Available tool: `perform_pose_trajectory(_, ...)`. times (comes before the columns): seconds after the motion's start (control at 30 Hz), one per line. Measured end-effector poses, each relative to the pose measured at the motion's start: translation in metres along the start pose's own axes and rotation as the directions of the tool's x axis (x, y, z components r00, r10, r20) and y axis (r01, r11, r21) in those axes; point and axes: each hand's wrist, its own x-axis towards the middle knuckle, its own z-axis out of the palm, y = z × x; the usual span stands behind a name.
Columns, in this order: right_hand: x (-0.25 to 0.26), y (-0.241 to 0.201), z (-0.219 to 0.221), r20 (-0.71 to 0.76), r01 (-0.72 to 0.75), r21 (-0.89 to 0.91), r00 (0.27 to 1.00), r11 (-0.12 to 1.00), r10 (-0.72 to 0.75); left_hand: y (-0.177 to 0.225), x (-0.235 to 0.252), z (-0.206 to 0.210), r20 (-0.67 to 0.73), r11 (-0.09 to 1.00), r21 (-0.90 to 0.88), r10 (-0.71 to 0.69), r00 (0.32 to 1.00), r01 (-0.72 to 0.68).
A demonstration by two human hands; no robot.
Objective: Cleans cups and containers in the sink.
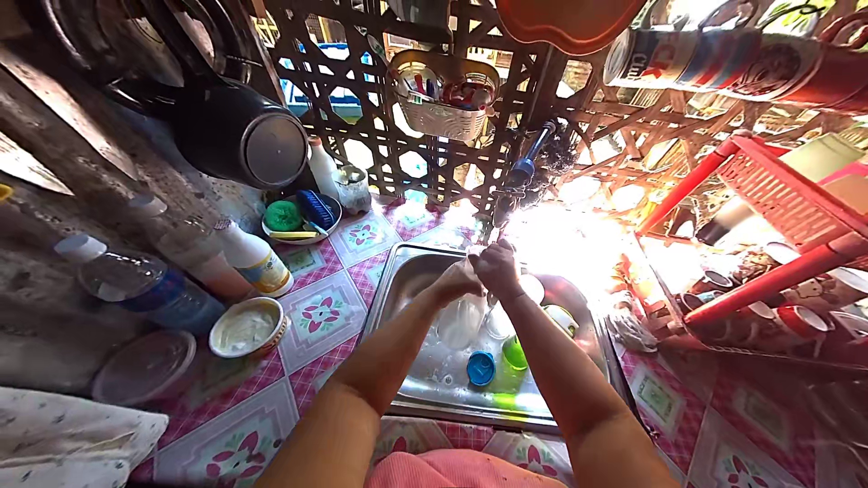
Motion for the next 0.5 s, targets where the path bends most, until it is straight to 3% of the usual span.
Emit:
perform_pose_trajectory(0.07,0.002,0.006,0.000,0.048,0.002,0.130,0.999,0.992,-0.008,-0.004,-0.004,-0.012,0.154,0.991,-0.134,-0.008,0.988,0.029)
perform_pose_trajectory(0.1,0.003,0.004,0.000,0.078,-0.062,0.103,0.995,0.993,0.054,-0.008,-0.003,-0.011,0.135,0.993,-0.112,-0.007,0.991,0.023)
perform_pose_trajectory(0.13,0.006,-0.001,0.001,0.095,-0.153,0.027,0.984,0.988,0.149,-0.009,-0.001,-0.007,0.057,1.000,-0.025,-0.015,0.998,0.016)
perform_pose_trajectory(0.2,0.017,-0.013,0.000,0.144,-0.366,-0.162,0.910,0.916,0.389,-0.002,0.007,0.010,-0.166,0.941,0.326,-0.034,0.985,0.088)
perform_pose_trajectory(0.27,0.024,-0.024,-0.003,0.159,-0.428,-0.238,0.868,0.872,0.470,0.009,0.010,0.023,-0.285,0.860,0.465,-0.080,0.955,0.211)
perform_pose_trajectory(0.33,0.020,-0.017,-0.003,0.134,-0.324,-0.165,0.929,0.932,0.346,0.007,0.009,0.017,-0.238,0.945,0.301,-0.055,0.970,0.127)
perform_pose_trajectory(0.43,0.016,-0.002,-0.009,0.095,-0.186,0.138,0.980,0.973,0.174,0.001,0.002,-0.002,0.058,0.986,-0.168,-0.011,0.998,0.021)
perform_pose_trajectory(0.5,0.013,-0.001,-0.010,0.051,-0.180,0.161,0.983,0.970,0.174,0.001,0.003,-0.001,0.080,0.980,-0.194,-0.019,0.997,0.034)
